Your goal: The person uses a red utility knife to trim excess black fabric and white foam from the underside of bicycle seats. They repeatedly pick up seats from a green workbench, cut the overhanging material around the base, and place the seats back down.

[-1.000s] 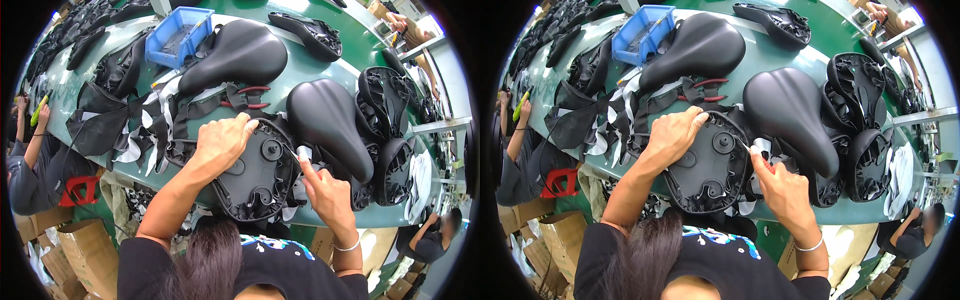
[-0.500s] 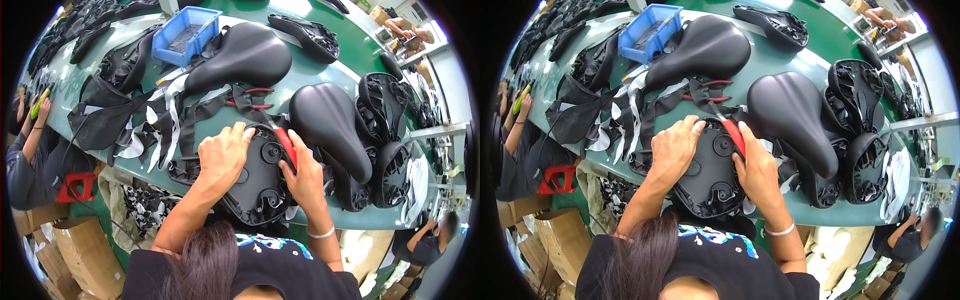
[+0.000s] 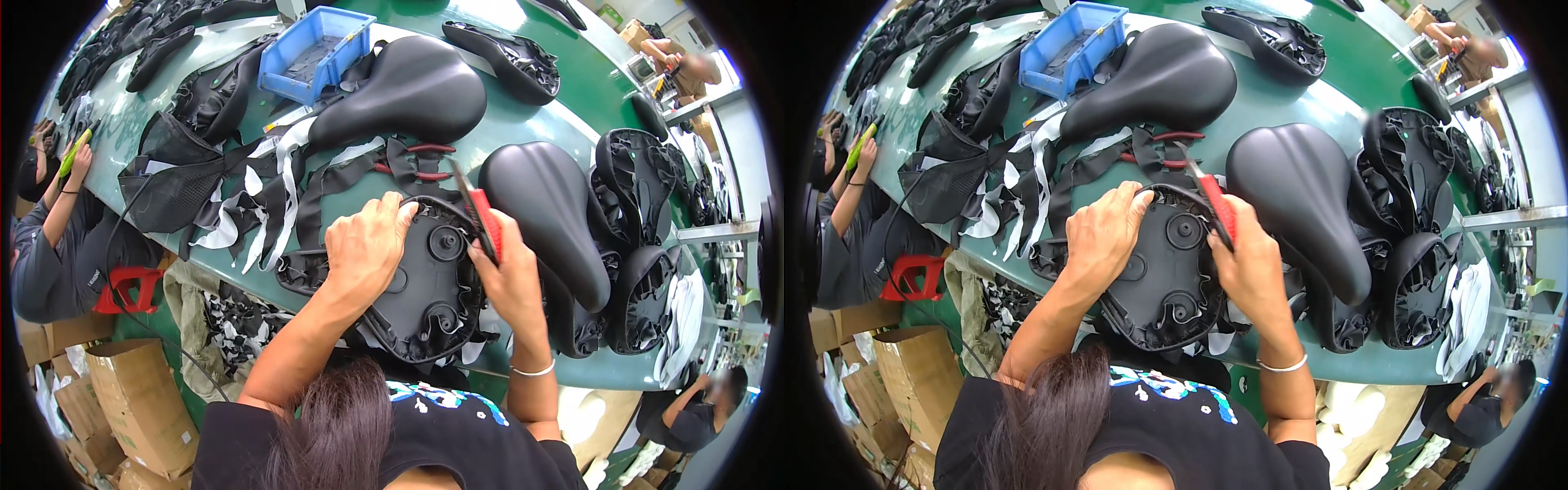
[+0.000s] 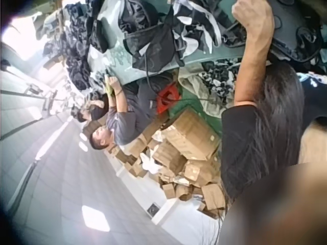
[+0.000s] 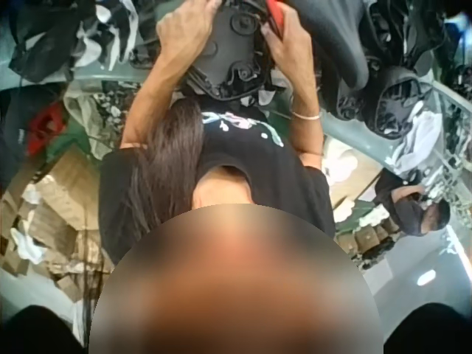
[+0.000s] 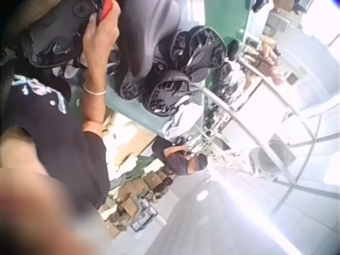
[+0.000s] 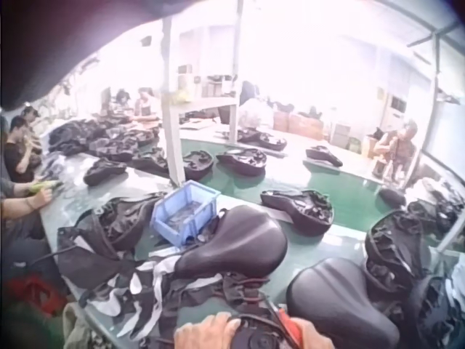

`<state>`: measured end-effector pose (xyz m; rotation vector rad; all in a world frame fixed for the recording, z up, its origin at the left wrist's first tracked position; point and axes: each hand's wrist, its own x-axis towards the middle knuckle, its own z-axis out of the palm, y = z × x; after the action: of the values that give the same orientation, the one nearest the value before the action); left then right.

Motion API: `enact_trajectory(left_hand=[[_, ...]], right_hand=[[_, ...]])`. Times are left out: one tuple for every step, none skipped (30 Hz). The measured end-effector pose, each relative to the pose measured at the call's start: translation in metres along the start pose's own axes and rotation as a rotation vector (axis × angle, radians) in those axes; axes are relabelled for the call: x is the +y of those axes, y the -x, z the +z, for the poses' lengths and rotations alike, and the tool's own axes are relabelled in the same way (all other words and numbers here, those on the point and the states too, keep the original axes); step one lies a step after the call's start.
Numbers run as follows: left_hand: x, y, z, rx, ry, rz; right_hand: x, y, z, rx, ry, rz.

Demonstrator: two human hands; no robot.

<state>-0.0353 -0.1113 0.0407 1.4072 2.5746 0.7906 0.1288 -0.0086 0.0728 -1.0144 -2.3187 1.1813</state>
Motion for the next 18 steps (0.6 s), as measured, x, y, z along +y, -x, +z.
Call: enact_trajectory(left_hand=[[-0.002, 0.0, 0.0, -0.021, 0.004, -0.026], [-0.002, 0.001, -0.002, -0.043, 0.01, -0.047], [0.0, -0.001, -0.006, -0.1, 0.011, -0.085], [0.003, -0.003, -0.008, -0.053, 0.036, -0.034], [0.006, -0.005, -0.011, -0.007, 0.06, 0.021], [0.01, -0.01, -0.011, 0.143, 0.11, 0.164], [0.013, -0.013, -0.011, 0.175, 0.133, 0.297], [0.02, -0.012, -0.011, 0.118, 0.145, 0.436], [0.027, -0.012, -0.007, 0.023, 0.155, 0.563], [0.033, -0.016, 0.0, -0.055, 0.153, 0.629], [0.035, -0.018, 0.003, -0.112, 0.183, 0.646], [0.037, -0.019, 0.006, -0.173, 0.216, 0.656], [0.037, -0.021, 0.006, -0.147, 0.26, 0.662], [0.034, -0.023, 0.006, -0.148, 0.309, 0.647], [0.033, -0.025, 0.007, -0.149, 0.356, 0.634], [0.031, -0.027, 0.007, -0.15, 0.403, 0.622], [0.03, -0.026, 0.008, -0.165, 0.402, 0.61], [0.03, -0.026, 0.008, -0.176, 0.4, 0.598]], right_hand=[[-0.008, 0.003, -0.012, -0.085, -0.189, 0.056], [-0.007, 0.011, -0.017, -0.087, -0.273, 0.086], [-0.005, 0.021, -0.02, -0.084, -0.358, 0.119], [-0.001, 0.026, -0.018, -0.002, -0.404, 0.147], [0.001, 0.025, -0.015, 0.067, -0.45, 0.175], [0.002, 0.021, -0.012, 0.137, -0.495, 0.203], [0.002, 0.021, -0.009, 0.208, -0.539, 0.23], [0.001, 0.021, -0.008, 0.192, -0.573, 0.21], [0.0, 0.022, -0.005, 0.161, -0.576, 0.151], [0.0, 0.022, -0.001, 0.149, -0.477, 0.101], [0.001, 0.022, 0.0, 0.137, -0.371, 0.055], [0.003, 0.025, -0.001, 0.158, -0.271, -0.007], [0.003, 0.031, -0.006, 0.171, -0.215, 0.014], [0.003, 0.037, -0.014, 0.185, -0.158, 0.037], [0.005, 0.044, -0.022, 0.202, -0.103, 0.06], [0.011, 0.049, -0.027, 0.141, -0.016, 0.019], [0.017, 0.055, -0.032, 0.086, 0.071, -0.024], [0.022, 0.057, -0.032, 0.041, 0.162, -0.117]])
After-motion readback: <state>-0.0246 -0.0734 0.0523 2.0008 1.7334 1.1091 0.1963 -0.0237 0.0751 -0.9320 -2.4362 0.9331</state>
